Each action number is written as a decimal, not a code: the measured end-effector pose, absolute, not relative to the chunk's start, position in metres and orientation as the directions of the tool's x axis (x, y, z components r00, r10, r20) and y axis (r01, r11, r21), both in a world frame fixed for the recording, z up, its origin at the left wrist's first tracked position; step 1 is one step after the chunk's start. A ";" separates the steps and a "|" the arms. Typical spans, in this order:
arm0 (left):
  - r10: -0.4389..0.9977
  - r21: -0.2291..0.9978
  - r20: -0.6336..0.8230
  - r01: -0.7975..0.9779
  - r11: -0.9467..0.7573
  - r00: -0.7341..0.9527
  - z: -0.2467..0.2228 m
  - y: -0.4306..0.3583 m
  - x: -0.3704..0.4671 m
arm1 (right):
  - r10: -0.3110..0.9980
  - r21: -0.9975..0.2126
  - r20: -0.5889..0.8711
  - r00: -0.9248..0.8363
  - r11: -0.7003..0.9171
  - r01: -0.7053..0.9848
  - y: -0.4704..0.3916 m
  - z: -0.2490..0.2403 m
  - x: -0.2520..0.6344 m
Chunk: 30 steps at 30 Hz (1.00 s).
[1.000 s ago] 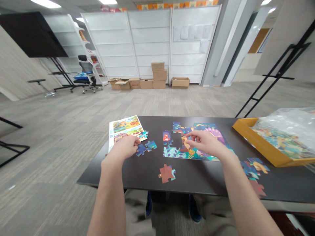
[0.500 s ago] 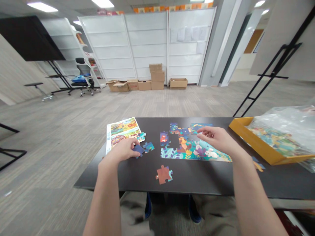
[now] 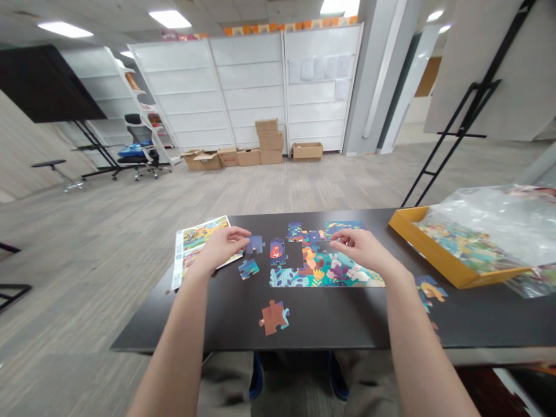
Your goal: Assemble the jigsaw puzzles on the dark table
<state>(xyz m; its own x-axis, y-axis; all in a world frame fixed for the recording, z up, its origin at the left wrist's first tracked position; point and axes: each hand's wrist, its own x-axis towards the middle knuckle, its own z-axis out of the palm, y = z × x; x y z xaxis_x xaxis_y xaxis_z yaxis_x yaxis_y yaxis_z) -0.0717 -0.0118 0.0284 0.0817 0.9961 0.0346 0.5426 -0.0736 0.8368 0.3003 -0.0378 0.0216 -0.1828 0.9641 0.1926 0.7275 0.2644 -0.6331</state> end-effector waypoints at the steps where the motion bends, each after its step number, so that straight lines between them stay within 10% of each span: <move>1: 0.993 0.836 0.035 0.541 -0.091 0.112 0.029 0.002 -0.064 | 0.963 -0.638 0.194 -0.186 0.268 0.722 -0.037 0.021 0.301; 30: 0.976 0.780 0.064 0.599 -0.179 0.208 -0.032 0.123 -0.009 | 0.966 -0.715 0.135 -0.220 0.248 0.654 -0.030 0.012 0.299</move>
<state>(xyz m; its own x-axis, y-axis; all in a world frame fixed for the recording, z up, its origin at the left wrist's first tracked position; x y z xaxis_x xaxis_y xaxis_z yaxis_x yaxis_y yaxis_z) -0.0087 0.1229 -0.0324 0.2082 0.9760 0.0644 0.5989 -0.1793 0.7805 0.2990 -0.0302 0.0121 -0.2198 0.9662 0.1345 0.6535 0.2482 -0.7150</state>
